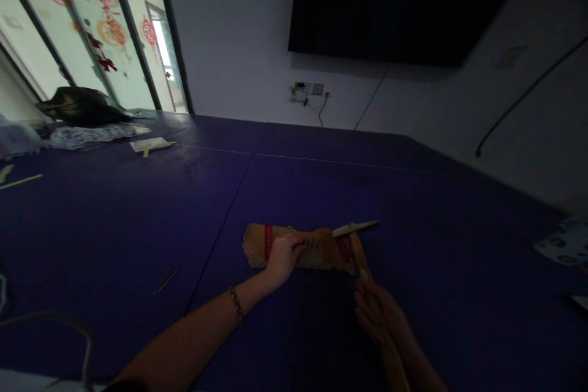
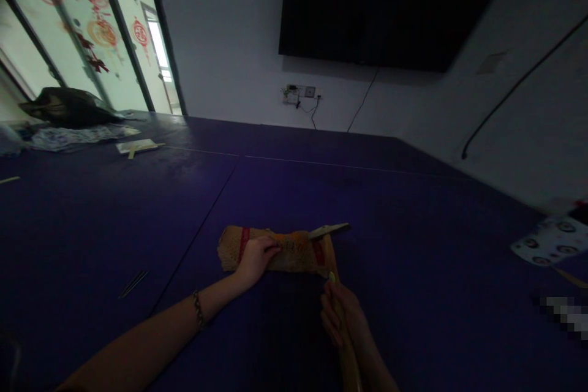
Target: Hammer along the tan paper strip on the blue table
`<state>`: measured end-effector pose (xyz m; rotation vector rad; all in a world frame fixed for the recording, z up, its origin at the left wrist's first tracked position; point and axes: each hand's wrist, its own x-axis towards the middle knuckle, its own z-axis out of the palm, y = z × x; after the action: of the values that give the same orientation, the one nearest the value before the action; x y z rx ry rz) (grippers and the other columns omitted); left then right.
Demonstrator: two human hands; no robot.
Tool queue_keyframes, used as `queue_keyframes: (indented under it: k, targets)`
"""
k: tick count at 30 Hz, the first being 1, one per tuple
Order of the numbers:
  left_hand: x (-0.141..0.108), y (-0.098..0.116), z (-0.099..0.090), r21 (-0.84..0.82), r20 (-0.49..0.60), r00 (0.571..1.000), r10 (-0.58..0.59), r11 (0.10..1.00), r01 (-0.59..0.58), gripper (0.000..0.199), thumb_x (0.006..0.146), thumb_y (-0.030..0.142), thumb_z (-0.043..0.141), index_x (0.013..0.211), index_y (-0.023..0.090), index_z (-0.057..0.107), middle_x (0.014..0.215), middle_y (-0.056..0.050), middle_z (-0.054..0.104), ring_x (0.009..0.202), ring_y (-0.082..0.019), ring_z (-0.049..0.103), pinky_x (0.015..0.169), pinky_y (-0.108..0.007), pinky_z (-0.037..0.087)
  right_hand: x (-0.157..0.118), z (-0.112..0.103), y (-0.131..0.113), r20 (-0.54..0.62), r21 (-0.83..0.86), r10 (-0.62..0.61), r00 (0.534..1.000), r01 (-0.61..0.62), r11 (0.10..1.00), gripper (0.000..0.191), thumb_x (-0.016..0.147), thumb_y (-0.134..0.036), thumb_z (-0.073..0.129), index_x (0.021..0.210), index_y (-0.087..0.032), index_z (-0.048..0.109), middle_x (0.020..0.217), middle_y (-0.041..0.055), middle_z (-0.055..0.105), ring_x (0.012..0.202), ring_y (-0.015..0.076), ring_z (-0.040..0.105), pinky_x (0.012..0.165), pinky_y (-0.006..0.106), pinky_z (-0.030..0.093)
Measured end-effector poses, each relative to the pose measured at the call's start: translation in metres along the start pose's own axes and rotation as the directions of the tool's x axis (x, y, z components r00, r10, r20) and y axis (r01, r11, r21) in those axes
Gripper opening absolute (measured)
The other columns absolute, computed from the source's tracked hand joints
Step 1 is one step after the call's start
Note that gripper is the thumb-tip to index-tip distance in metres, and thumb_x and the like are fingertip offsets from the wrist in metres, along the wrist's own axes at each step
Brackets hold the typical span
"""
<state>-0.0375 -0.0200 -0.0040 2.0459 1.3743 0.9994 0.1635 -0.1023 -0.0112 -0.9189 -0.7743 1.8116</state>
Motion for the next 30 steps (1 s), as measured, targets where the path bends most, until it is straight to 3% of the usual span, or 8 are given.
queue_keyframes:
  k: [4, 11, 18, 23, 26, 30]
  targets:
    - [0.003, 0.0, 0.002, 0.043, 0.021, 0.999, -0.027, 0.999, 0.026, 0.014, 0.074, 0.015, 0.055, 0.071, 0.016, 0.068, 0.071, -0.005, 0.065, 0.07, -0.018, 0.059, 0.068, -0.028, 0.044, -0.01, 0.013, -0.003, -0.05, -0.041, -0.037, 0.998, 0.035, 0.999, 0.035, 0.065, -0.048, 0.063, 0.062, -0.02, 0.042, 0.031, -0.0101, 0.038, 0.017, 0.0061, 0.029, 0.019, 0.014, 0.021]
    - [0.002, -0.002, 0.004, 0.071, 0.007, 0.999, -0.032, 0.997, 0.032, 0.013, 0.074, 0.019, 0.056, 0.07, 0.017, 0.068, 0.072, -0.004, 0.066, 0.07, -0.017, 0.058, 0.069, -0.027, 0.044, -0.033, 0.053, -0.006, -0.064, -0.061, -0.048, 0.997, 0.044, 0.997, 0.031, 0.067, -0.045, 0.063, 0.067, -0.02, 0.046, 0.035, -0.0096, 0.037, 0.021, 0.0043, 0.027, 0.02, 0.014, 0.022]
    - [0.001, -0.004, 0.009, 0.027, -0.003, 1.0, -0.004, 1.0, 0.004, 0.017, 0.077, 0.016, 0.049, 0.073, 0.015, 0.066, 0.076, -0.005, 0.065, 0.072, -0.017, 0.058, 0.07, -0.027, 0.045, -0.034, 0.068, -0.005, -0.133, -0.069, -0.067, 0.989, 0.058, 0.996, 0.033, 0.065, -0.045, 0.065, 0.07, -0.02, 0.045, 0.038, -0.0084, 0.043, 0.021, 0.0045, 0.029, 0.019, 0.015, 0.025]
    - [0.0, -0.001, 0.006, 0.051, 0.031, 1.0, -0.004, 0.999, 0.002, 0.019, 0.077, 0.013, 0.048, 0.069, 0.013, 0.065, 0.074, -0.005, 0.064, 0.07, -0.017, 0.057, 0.069, -0.027, 0.044, -0.035, 0.085, 0.003, -0.293, -0.098, -0.177, 0.94, 0.154, 0.983, 0.026, 0.069, -0.04, 0.064, 0.078, -0.021, 0.048, 0.041, -0.0092, 0.041, 0.024, 0.0032, 0.031, 0.022, 0.012, 0.026]
    - [-0.001, 0.001, 0.004, 0.055, 0.043, 0.999, 0.001, 0.998, -0.003, 0.02, 0.077, 0.012, 0.047, 0.071, 0.014, 0.066, 0.074, -0.005, 0.064, 0.07, -0.017, 0.057, 0.069, -0.026, 0.044, -0.033, 0.091, 0.008, -0.349, -0.162, -0.148, 0.925, 0.096, 0.982, 0.028, 0.065, -0.038, 0.067, 0.078, -0.021, 0.048, 0.044, -0.0086, 0.042, 0.029, 0.0039, 0.036, 0.026, 0.012, 0.031]
    - [-0.002, 0.001, 0.003, 0.043, 0.031, 0.999, -0.033, 0.999, 0.032, 0.017, 0.075, 0.012, 0.05, 0.075, 0.013, 0.067, 0.077, -0.006, 0.065, 0.072, -0.017, 0.058, 0.07, -0.026, 0.044, -0.03, 0.095, 0.013, -0.313, -0.276, -0.064, 0.948, -0.026, 0.961, 0.036, 0.064, -0.05, 0.063, 0.069, -0.019, 0.045, 0.04, -0.0101, 0.036, 0.027, 0.0028, 0.029, 0.024, 0.013, 0.024]
